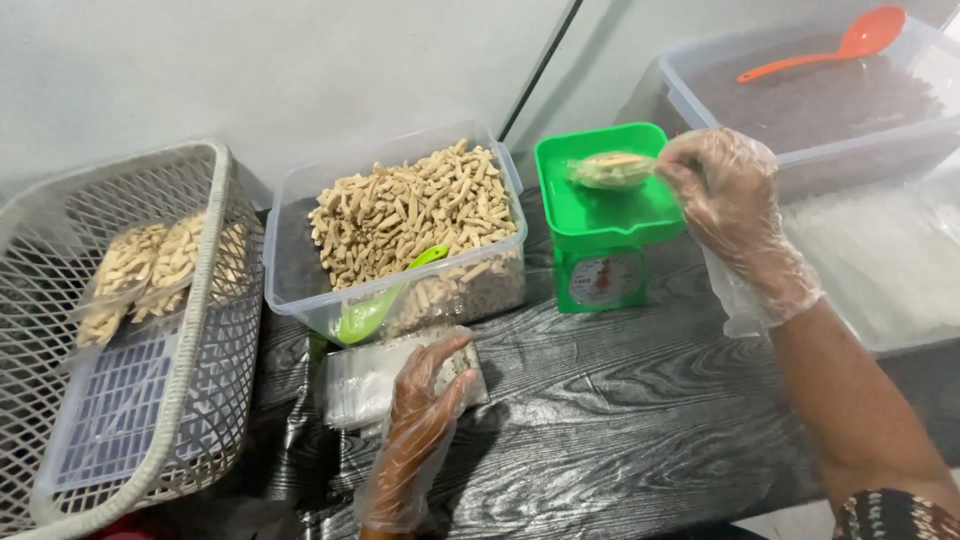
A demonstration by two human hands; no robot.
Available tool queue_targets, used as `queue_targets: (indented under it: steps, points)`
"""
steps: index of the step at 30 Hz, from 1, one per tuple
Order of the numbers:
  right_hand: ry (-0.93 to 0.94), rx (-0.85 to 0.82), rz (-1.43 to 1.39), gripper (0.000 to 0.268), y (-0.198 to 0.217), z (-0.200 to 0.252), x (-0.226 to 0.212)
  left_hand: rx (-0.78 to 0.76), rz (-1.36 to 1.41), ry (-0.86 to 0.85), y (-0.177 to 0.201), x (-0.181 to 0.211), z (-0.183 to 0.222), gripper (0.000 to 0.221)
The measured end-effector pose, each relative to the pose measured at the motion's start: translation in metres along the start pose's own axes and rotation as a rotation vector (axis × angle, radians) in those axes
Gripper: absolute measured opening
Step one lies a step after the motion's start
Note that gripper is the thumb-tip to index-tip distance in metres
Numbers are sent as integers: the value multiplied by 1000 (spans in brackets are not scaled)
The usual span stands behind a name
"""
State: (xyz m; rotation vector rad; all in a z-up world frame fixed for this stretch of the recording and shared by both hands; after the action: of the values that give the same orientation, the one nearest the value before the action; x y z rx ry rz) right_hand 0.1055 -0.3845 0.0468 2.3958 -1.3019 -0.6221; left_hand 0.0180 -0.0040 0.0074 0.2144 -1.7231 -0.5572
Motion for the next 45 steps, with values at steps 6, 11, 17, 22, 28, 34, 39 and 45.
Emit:
queue_targets:
  steps: [6,11,17,22,28,34,39,45]
  points:
    - [-51,161,-82,6,6,-43,0,44,-26,-29,4,-27,0,43]
    - [44,410,-614,37,32,-42,-26,49,666,145,16,9,14,46]
    - [-114,-127,-650,5,-13,-13,-169,246,803,-20,17,-24,2,39]
    - [-376,-405,-792,16,-164,72,-155,211,759,-33,28,6,-3,56]
    - [-654,-525,-1089,28,-207,105,-159,138,715,25,13,-45,-4,49]
    - [-909,-682,-1166,32,-186,92,-168,149,626,63,7,-55,-7,34]
    - [-1022,-948,-1326,34,-171,87,-176,87,874,237,13,-60,-5,49]
    - [-888,-925,-1245,22,-189,100,-164,144,956,174,4,-80,-7,32]
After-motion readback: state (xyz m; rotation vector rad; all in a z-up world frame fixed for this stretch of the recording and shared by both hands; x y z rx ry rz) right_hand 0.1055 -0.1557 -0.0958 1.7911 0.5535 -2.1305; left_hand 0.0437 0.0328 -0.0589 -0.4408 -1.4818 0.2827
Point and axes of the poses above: each hand's wrist, its own z-axis away from the middle knuckle, its own y-axis out of the back of the hand, x = y × z, the point moved 2 cm from there along -z, towards the middle knuckle, and after that the axes turned 5 degrees about -y, right-handed, at the moved point
